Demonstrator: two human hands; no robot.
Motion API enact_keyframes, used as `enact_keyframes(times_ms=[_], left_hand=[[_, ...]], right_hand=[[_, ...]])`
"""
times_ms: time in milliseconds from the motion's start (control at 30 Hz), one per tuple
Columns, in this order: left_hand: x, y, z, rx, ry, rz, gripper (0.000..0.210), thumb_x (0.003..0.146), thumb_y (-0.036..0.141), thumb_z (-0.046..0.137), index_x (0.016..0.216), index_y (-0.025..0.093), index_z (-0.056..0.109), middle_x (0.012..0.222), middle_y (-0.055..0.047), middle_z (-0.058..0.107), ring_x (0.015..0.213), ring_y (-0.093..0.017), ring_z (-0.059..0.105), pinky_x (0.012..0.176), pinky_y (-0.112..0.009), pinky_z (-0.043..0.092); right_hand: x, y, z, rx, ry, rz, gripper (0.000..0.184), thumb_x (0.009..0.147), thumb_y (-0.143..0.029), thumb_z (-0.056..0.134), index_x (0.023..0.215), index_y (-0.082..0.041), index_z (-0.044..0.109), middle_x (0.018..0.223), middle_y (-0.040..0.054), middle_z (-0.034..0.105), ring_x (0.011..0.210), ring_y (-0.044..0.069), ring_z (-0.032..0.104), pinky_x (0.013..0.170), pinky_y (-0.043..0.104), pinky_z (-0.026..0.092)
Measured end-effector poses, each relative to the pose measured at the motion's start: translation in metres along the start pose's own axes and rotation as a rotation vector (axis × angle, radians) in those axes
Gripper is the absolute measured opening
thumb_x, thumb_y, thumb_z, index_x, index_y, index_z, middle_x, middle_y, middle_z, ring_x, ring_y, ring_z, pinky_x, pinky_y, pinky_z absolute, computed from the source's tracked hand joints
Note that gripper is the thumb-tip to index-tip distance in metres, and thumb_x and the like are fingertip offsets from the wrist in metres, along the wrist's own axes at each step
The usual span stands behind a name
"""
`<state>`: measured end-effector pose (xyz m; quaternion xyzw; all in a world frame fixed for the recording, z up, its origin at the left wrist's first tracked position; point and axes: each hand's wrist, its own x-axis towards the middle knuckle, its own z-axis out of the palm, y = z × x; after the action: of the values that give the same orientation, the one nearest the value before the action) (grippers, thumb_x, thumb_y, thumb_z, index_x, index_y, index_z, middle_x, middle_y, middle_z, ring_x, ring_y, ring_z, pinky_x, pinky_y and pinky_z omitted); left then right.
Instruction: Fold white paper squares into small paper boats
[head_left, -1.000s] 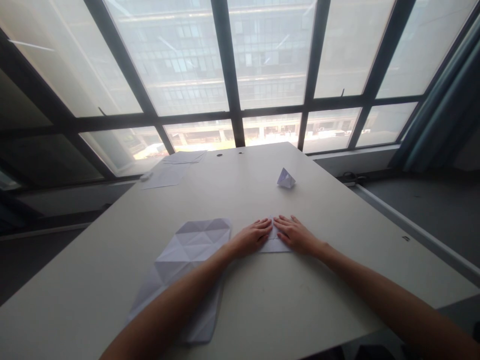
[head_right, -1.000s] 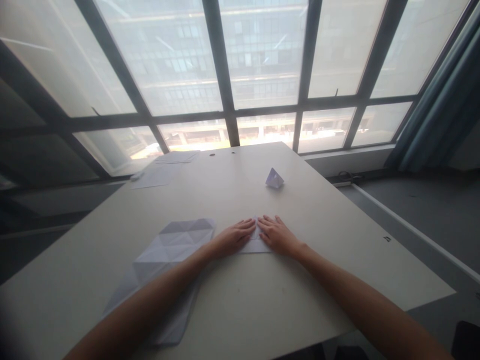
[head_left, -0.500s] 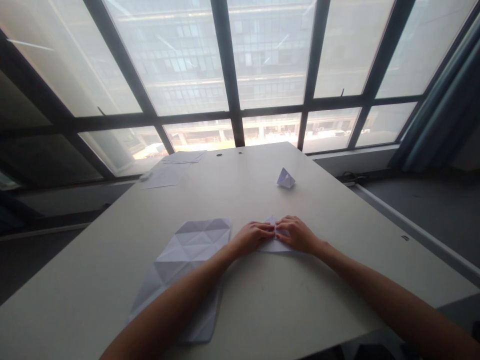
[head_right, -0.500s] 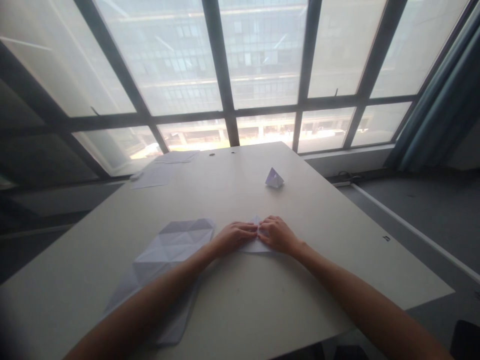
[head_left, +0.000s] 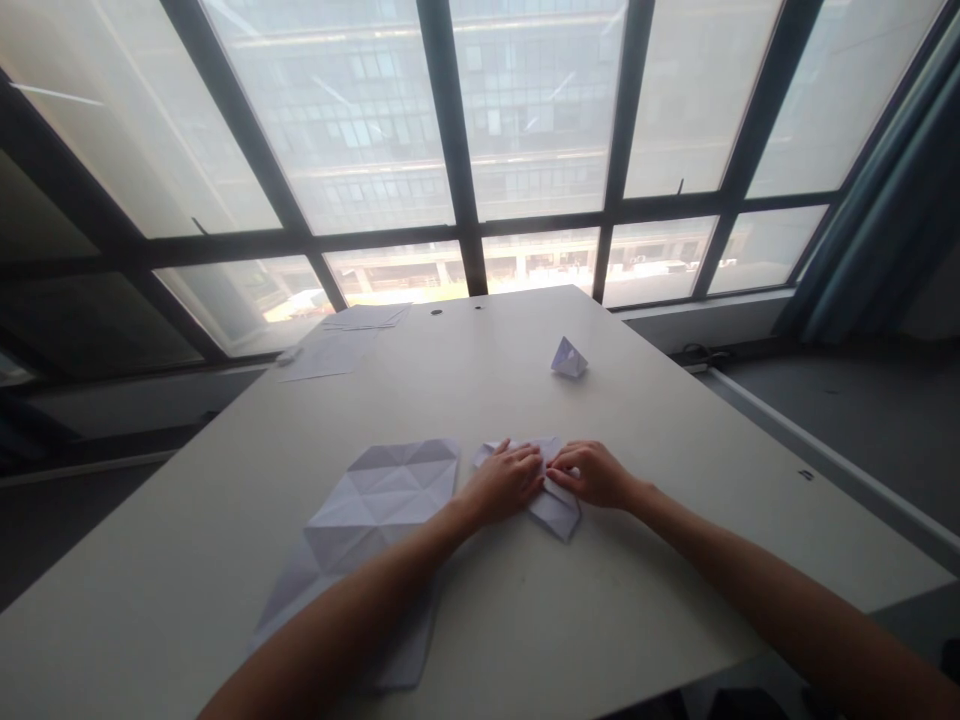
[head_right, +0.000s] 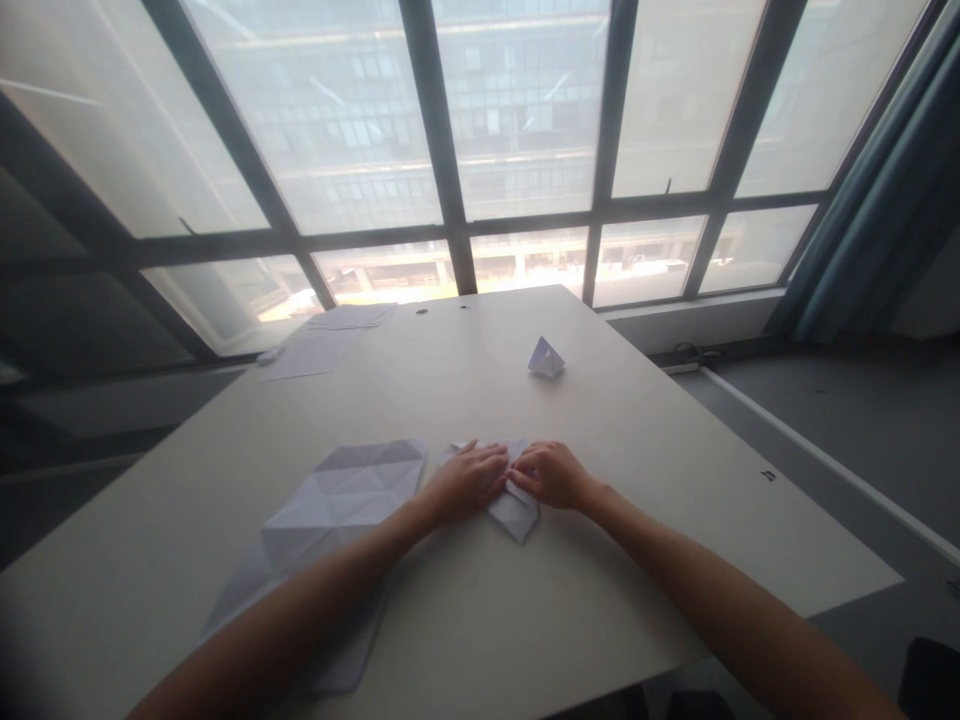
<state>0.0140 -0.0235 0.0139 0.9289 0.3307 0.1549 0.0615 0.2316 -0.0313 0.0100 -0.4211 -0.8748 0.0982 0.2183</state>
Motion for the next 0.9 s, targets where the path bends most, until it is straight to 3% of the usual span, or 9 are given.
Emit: enact_keyframes(times_ms=[133,267,367,500,733,900], left_hand=[[-0.003,-0.002,0.007,0.053,-0.073,0.003,0.047,0.099,0.036,0.039,0.143,0.019,0.041,0.15,-0.012,0.04,0.142,-0.025,0.031,0.116,-0.047,0.025],[-0.003,-0.008,0.012,0.051,-0.128,0.019,0.055,0.1,0.04,0.032,0.151,0.02,0.025,0.156,-0.011,0.027,0.146,-0.025,0.019,0.118,-0.046,0.019],[-0.002,-0.009,0.013,0.057,-0.13,0.021,0.057,0.101,0.042,0.03,0.153,0.02,0.021,0.158,-0.01,0.023,0.147,-0.023,0.016,0.118,-0.044,0.017],[-0.003,-0.008,0.016,0.088,-0.121,-0.03,0.062,0.1,0.048,0.024,0.153,0.015,0.02,0.158,-0.011,0.022,0.147,-0.025,0.013,0.118,-0.042,0.016],[-0.006,-0.017,0.02,0.173,-0.1,-0.377,0.099,0.083,0.078,0.031,0.148,0.003,0.029,0.155,-0.026,0.019,0.144,-0.044,0.01,0.113,-0.059,0.012],[-0.005,-0.023,0.022,0.194,-0.102,-0.46,0.105,0.08,0.082,0.03,0.147,0.001,0.028,0.153,-0.031,0.019,0.144,-0.043,0.012,0.112,-0.061,0.01]], right_hand=[[0.0,0.003,0.009,0.143,0.044,0.016,0.048,0.099,-0.041,0.037,0.079,-0.019,0.074,0.075,0.0043,0.073,0.072,0.018,0.066,0.074,0.029,0.049],[0.002,0.006,0.016,0.117,0.182,0.055,0.039,0.099,-0.034,0.036,0.116,-0.019,0.067,0.116,0.0085,0.069,0.11,0.021,0.061,0.097,0.033,0.045],[0.003,0.007,0.02,-0.004,0.027,0.031,0.05,0.097,-0.036,0.037,0.143,-0.018,0.045,0.146,0.0109,0.046,0.138,0.023,0.038,0.114,0.042,0.026],[0.003,0.009,0.024,-0.129,-0.135,0.083,0.062,0.099,-0.045,0.029,0.152,-0.013,0.025,0.156,0.0137,0.026,0.146,0.025,0.019,0.117,0.051,0.011],[0.002,0.012,0.025,-0.181,-0.162,0.137,0.07,0.097,-0.055,0.027,0.151,-0.01,0.025,0.157,0.0162,0.021,0.146,0.026,0.015,0.116,0.056,0.005],[0.003,0.012,0.027,-0.187,-0.154,0.152,0.071,0.097,-0.056,0.027,0.151,-0.01,0.027,0.156,0.0171,0.022,0.146,0.026,0.016,0.116,0.055,0.005]])
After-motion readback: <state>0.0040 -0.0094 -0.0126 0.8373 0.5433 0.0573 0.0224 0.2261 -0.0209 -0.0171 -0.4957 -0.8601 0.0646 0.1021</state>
